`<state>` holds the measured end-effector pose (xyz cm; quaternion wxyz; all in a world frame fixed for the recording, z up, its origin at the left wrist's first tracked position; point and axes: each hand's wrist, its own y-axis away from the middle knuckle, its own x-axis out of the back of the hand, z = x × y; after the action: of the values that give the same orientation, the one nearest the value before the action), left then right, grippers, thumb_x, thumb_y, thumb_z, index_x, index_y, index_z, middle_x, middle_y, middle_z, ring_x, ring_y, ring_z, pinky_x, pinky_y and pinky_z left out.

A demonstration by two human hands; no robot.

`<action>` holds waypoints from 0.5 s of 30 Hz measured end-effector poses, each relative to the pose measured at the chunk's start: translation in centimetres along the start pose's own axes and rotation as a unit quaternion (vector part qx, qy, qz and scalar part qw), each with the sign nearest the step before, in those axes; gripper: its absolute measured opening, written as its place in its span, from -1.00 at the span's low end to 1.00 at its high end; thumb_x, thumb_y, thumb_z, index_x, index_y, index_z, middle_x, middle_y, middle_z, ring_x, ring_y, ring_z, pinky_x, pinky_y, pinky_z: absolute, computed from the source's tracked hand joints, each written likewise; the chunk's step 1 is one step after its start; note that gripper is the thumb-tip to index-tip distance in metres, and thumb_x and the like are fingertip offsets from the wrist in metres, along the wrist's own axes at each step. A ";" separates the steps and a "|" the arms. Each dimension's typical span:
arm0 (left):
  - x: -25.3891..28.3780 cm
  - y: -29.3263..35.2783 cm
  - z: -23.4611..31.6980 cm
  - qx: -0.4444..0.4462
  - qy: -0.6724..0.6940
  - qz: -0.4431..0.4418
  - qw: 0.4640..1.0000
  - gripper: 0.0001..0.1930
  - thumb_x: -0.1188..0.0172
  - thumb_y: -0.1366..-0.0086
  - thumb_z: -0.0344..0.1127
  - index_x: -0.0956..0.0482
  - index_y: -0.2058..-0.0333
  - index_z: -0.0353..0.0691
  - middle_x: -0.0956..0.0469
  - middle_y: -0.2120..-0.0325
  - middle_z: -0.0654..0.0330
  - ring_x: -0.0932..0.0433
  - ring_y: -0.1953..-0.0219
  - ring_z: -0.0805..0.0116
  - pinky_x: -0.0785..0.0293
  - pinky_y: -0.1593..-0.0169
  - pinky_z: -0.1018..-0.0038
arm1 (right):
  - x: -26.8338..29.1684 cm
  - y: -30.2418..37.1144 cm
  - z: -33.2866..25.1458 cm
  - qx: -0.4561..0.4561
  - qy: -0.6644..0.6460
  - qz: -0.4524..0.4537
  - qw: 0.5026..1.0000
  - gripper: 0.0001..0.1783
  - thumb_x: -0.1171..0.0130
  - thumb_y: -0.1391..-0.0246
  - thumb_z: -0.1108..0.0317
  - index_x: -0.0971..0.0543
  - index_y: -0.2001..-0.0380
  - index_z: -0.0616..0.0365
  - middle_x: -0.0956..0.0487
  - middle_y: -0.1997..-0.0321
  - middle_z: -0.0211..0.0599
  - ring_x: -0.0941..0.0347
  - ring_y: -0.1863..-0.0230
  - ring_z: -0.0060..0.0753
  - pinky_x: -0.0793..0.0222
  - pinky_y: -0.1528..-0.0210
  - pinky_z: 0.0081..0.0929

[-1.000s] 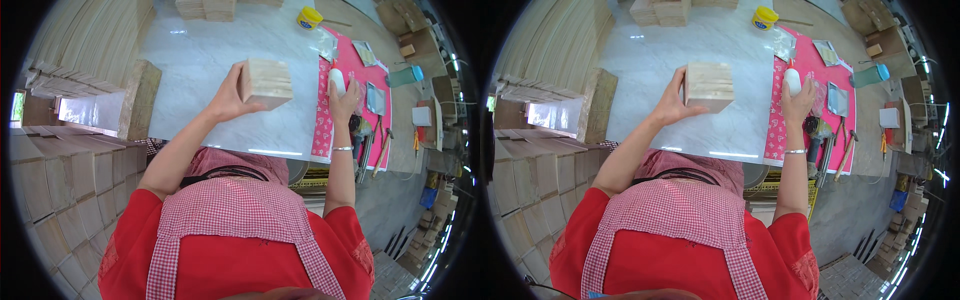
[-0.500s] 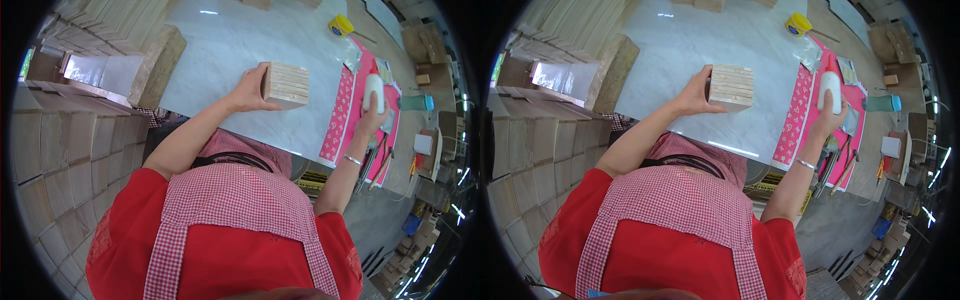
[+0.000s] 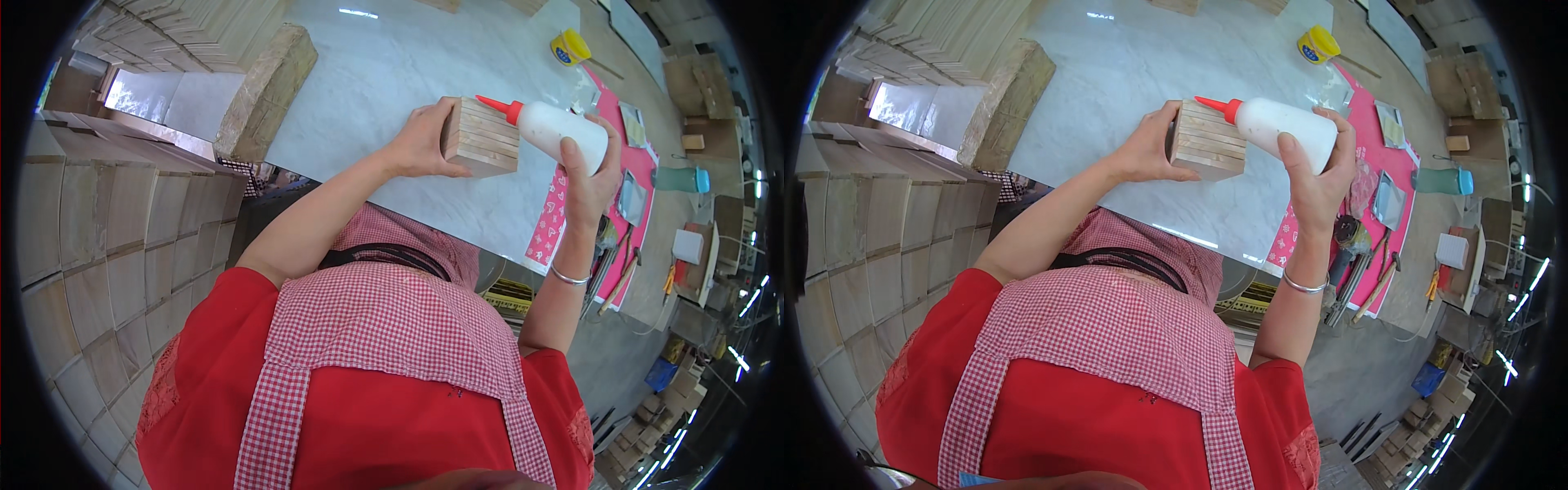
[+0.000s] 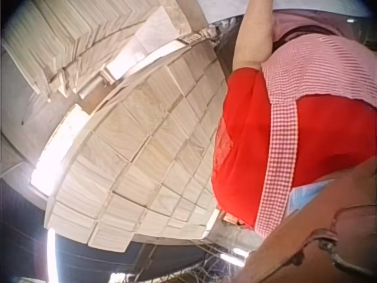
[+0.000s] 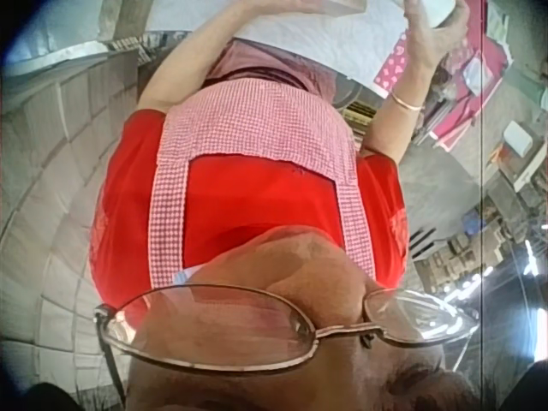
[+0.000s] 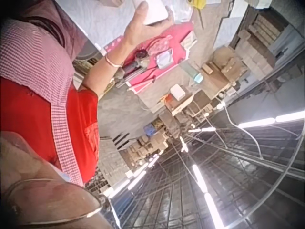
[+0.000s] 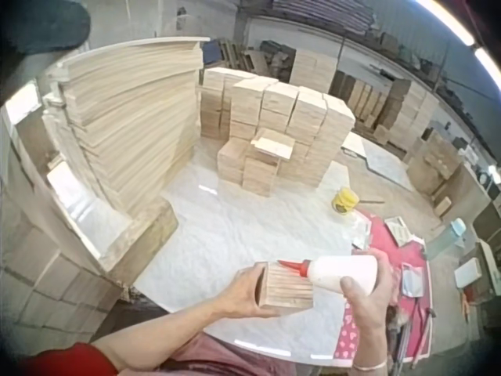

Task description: Assembling small wooden boxes using wood glue and a pneumatic nail gun at a workshop station.

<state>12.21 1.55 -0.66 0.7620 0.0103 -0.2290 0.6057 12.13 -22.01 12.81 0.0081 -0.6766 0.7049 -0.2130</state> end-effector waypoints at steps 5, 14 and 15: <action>0.0 0.0 0.0 -0.007 -0.004 0.003 1.000 -0.01 -0.64 0.26 -0.15 -0.24 -0.13 -0.26 -0.48 -0.01 -0.02 -0.50 -0.09 0.05 -0.42 -0.16 0.24 | -1.0 -0.5 -0.3 0.031 0.006 -0.027 0.999 -0.36 -0.48 0.07 0.33 -0.41 -0.06 0.20 -0.48 0.11 -0.33 -0.46 0.13 -0.51 -0.45 0.12 -0.53; 0.0 0.0 -0.1 -0.004 0.005 0.001 1.000 -0.04 -0.64 0.26 -0.16 -0.25 -0.11 -0.24 -0.49 0.00 -0.01 -0.51 -0.07 0.07 -0.44 -0.14 0.24 | -0.9 -1.3 -0.4 0.051 0.024 -0.064 0.996 -0.38 -0.48 0.07 0.34 -0.40 -0.04 0.19 -0.46 0.12 -0.35 -0.45 0.13 -0.53 -0.45 0.14 -0.55; 0.0 0.0 -0.2 -0.004 0.005 0.000 1.000 -0.04 -0.64 0.26 -0.16 -0.25 -0.11 -0.24 -0.49 0.00 -0.01 -0.51 -0.07 0.07 -0.44 -0.14 0.24 | -0.8 -1.4 -0.4 0.049 0.028 -0.065 0.996 -0.38 -0.47 0.06 0.35 -0.40 -0.04 0.19 -0.46 0.12 -0.35 -0.45 0.13 -0.53 -0.44 0.14 -0.56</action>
<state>12.28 1.57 -0.81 0.7631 0.0039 -0.2279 0.6047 13.41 -21.10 13.42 0.0074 -0.7136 0.6479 -0.2665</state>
